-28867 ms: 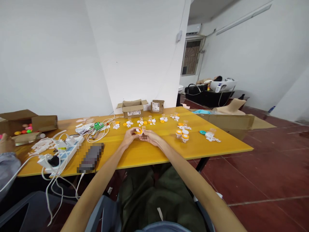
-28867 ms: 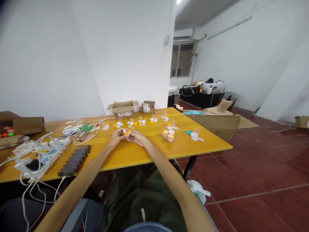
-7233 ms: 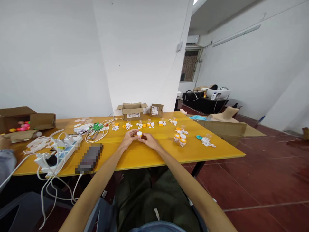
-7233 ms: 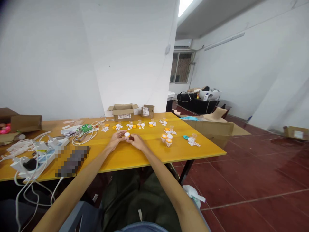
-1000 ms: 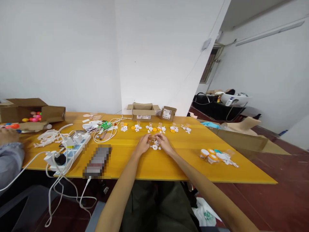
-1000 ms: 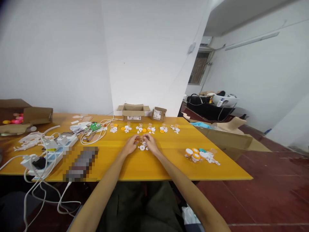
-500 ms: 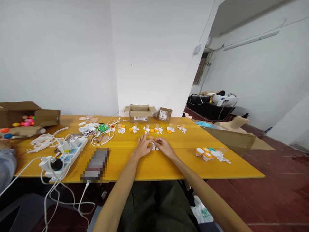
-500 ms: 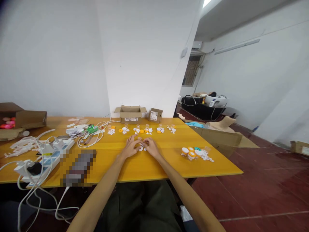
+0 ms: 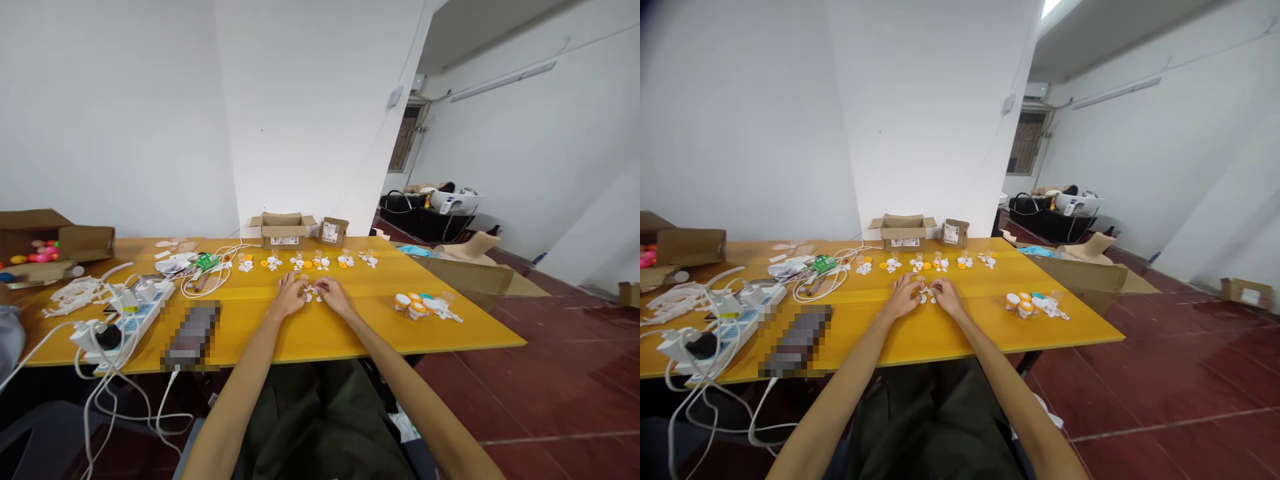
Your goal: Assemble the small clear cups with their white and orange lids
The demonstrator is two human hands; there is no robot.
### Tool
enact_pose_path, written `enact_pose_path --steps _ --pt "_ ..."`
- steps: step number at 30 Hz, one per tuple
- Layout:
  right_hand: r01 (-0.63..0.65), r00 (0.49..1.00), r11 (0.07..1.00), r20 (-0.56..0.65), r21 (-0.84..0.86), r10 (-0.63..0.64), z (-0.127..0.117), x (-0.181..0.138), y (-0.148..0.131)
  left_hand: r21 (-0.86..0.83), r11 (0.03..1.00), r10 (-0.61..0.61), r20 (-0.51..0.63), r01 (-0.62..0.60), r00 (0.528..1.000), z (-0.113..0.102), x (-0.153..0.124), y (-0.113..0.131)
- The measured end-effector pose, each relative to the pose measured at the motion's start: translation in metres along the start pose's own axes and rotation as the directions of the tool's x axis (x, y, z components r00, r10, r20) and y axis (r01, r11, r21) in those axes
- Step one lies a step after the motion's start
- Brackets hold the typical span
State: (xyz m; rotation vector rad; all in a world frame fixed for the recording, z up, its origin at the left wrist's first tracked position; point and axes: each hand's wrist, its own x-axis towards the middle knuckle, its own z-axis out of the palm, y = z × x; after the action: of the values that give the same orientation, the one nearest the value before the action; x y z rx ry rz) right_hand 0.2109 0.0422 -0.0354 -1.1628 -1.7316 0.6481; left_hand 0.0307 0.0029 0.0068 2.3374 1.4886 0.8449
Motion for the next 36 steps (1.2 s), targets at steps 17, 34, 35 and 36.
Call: enact_pose_path --steps 17,34,35,36 --pt "-0.018 0.994 0.991 -0.112 -0.129 0.003 0.001 0.006 0.005 0.032 0.997 -0.071 -0.091 0.074 0.993 0.002 0.005 -0.008" --pt "0.049 0.995 0.958 -0.074 -0.283 -0.073 -0.012 -0.003 -0.002 -0.036 0.986 -0.165 -0.132 0.161 0.977 -0.001 0.011 -0.007" --pt "0.052 0.996 0.956 -0.060 -0.290 -0.072 -0.012 -0.003 -0.003 -0.039 0.987 -0.162 -0.130 0.158 0.978 -0.001 0.011 -0.007" --pt "0.051 0.996 0.953 -0.048 -0.298 -0.069 -0.011 -0.003 -0.004 -0.041 0.987 -0.161 -0.128 0.157 0.979 -0.002 0.011 -0.006"
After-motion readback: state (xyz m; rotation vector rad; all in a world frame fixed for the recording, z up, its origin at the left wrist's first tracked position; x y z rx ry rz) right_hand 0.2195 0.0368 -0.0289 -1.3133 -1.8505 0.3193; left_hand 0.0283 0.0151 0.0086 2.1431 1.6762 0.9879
